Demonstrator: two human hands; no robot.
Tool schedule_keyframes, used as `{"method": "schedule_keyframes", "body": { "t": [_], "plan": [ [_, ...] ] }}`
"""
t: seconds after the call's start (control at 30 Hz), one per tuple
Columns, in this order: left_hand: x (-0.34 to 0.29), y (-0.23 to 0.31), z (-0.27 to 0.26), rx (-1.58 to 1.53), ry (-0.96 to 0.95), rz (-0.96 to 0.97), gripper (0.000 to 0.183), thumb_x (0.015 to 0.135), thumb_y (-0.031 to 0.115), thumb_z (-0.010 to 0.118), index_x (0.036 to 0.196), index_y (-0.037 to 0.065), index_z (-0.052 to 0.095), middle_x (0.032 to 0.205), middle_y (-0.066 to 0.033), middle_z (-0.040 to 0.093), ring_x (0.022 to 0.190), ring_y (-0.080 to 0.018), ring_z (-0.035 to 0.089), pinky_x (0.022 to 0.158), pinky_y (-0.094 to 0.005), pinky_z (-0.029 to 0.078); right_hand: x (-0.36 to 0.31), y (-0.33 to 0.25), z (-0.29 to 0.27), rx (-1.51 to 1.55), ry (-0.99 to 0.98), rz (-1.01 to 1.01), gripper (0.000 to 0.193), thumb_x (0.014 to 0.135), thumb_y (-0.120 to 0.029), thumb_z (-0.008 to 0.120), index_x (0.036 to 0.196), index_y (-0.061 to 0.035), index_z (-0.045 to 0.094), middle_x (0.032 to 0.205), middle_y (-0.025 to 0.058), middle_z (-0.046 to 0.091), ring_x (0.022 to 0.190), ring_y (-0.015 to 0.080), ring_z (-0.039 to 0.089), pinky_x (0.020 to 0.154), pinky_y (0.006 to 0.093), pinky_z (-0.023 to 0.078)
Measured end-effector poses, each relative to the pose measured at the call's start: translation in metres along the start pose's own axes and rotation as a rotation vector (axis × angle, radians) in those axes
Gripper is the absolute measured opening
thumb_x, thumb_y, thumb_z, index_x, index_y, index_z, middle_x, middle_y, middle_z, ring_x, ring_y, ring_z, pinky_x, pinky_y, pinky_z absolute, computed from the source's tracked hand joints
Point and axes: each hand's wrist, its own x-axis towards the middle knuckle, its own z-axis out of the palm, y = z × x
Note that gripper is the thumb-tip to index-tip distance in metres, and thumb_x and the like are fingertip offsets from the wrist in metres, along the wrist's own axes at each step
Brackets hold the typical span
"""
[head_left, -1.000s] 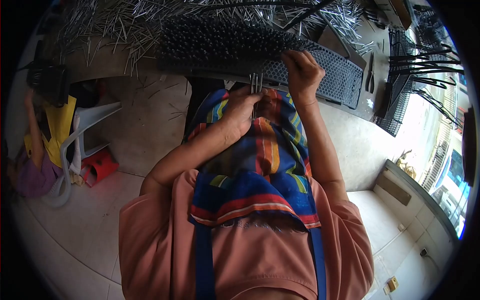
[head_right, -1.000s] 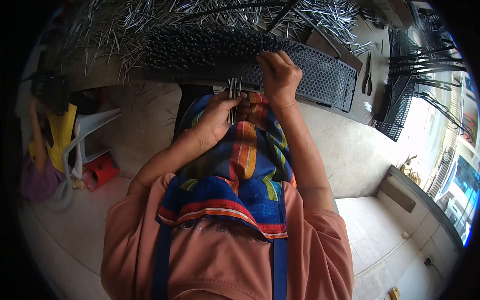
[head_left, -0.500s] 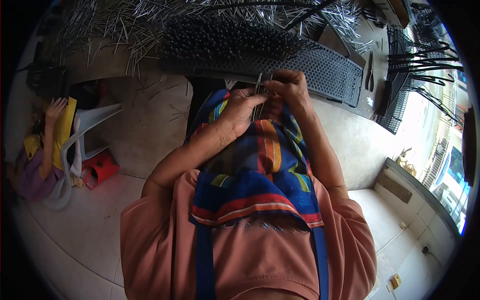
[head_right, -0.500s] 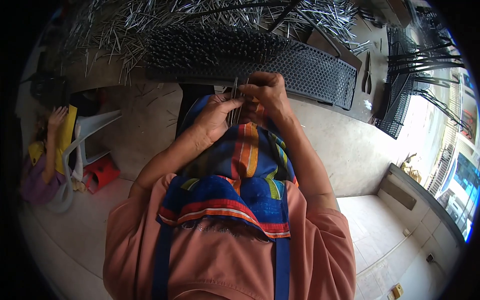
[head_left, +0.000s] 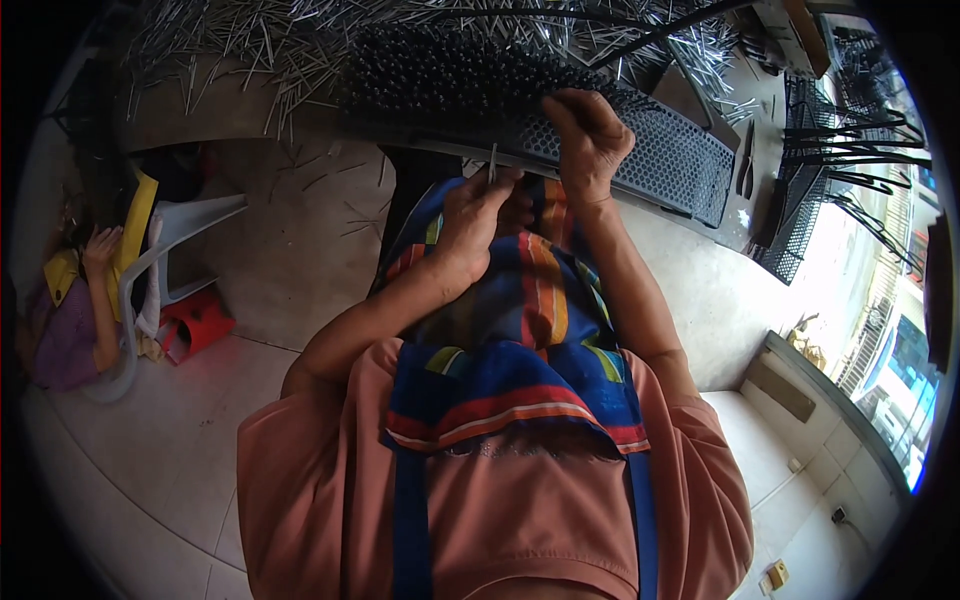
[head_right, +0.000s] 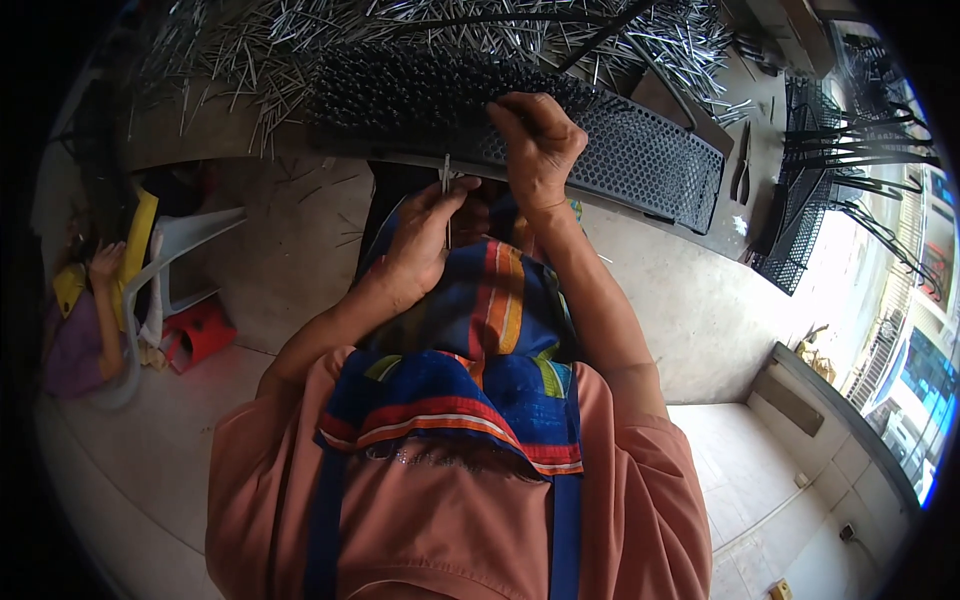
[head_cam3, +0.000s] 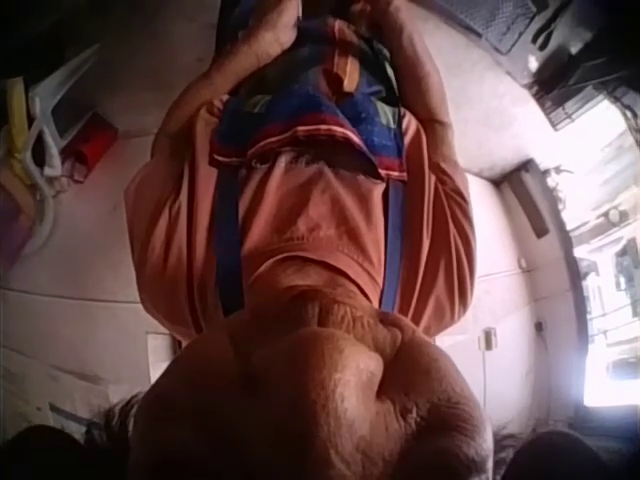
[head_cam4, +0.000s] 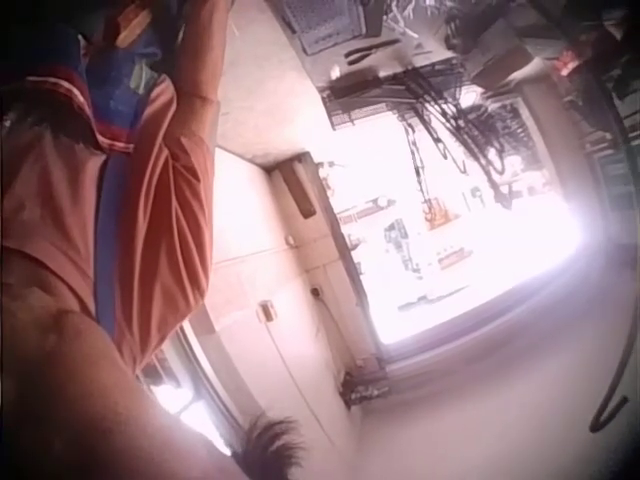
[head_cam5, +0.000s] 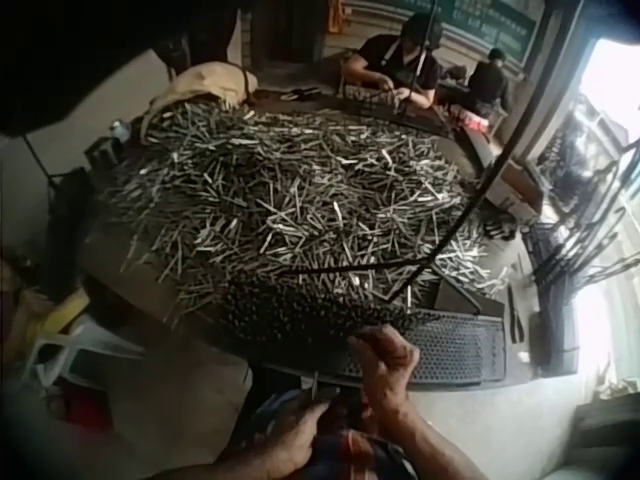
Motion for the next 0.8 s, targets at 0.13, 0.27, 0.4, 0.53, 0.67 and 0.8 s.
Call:
{"method": "schedule_keyframes", "body": {
  "t": [0.13, 0.27, 0.4, 0.53, 0.67, 0.8],
  "plan": [
    [0.002, -0.006, -0.008, 0.015, 0.028, -0.129, 0.02, 0.095, 0.017, 0.054, 0.108, 0.007, 0.064, 0.09, -0.0075, 0.069, 0.075, -0.0162, 0.066, 0.066, -0.0299, 0.053, -0.002, 0.002, 0.0, -0.024, -0.028, -0.06, 0.01, 0.076, 0.005, 0.073, 0.084, -0.0006, 0.07, 0.074, -0.0027, 0.065, 0.07, 0.0018, 0.055, 0.063, 0.0175, 0.043],
    [-0.006, 0.002, 0.005, 0.06, -0.115, 0.092, 0.018, 0.094, 0.018, 0.056, 0.106, 0.007, 0.064, 0.089, -0.0072, 0.069, 0.075, -0.0176, 0.067, 0.067, -0.0308, 0.054, -0.001, 0.002, 0.0, -0.077, -0.024, -0.077, 0.011, 0.076, 0.005, 0.073, 0.085, -0.0006, 0.071, 0.074, -0.0024, 0.065, 0.069, 0.0023, 0.055, 0.063, 0.0177, 0.044],
    [0.009, 0.007, 0.001, 0.025, -0.03, -0.162, 0.017, 0.094, 0.016, 0.055, 0.106, 0.007, 0.065, 0.087, -0.0075, 0.069, 0.076, -0.0186, 0.067, 0.068, -0.0319, 0.055, -0.002, -0.001, 0.007, -0.136, -0.035, -0.1, 0.01, 0.075, 0.004, 0.074, 0.084, -0.0003, 0.071, 0.074, -0.0016, 0.065, 0.068, 0.0032, 0.056, 0.063, 0.0181, 0.045],
    [0.01, 0.0, -0.003, -0.028, -0.029, -0.211, 0.017, 0.095, 0.014, 0.055, 0.107, 0.006, 0.064, 0.088, -0.009, 0.069, 0.078, -0.0191, 0.068, 0.069, -0.0327, 0.055, 0.001, -0.008, 0.009, -0.223, -0.046, -0.126, 0.01, 0.074, 0.003, 0.075, 0.083, 0.0, 0.071, 0.073, 0.001, 0.066, 0.067, 0.0043, 0.058, 0.062, 0.0195, 0.046],
    [-0.002, 0.002, 0.004, -0.034, -0.148, -0.097, 0.018, 0.094, 0.013, 0.056, 0.108, 0.006, 0.064, 0.089, -0.0106, 0.07, 0.08, -0.0212, 0.069, 0.071, -0.035, 0.056, 0.0, -0.009, 0.007, -0.292, -0.041, -0.211, 0.011, 0.074, 0.002, 0.076, 0.084, -0.0002, 0.071, 0.073, 0.0034, 0.067, 0.066, 0.0055, 0.059, 0.062, 0.0207, 0.047],
    [0.005, -0.001, -0.001, -0.028, -0.072, -0.195, 0.018, 0.094, 0.011, 0.055, 0.109, 0.006, 0.062, 0.091, -0.0117, 0.07, 0.082, -0.0223, 0.069, 0.074, -0.0374, 0.056, -0.003, -0.012, 0.004, -0.306, -0.04, -0.215, 0.012, 0.073, 0.002, 0.076, 0.083, -0.0005, 0.071, 0.075, 0.0047, 0.068, 0.067, 0.0069, 0.061, 0.061, 0.0216, 0.048]
  ]
}}
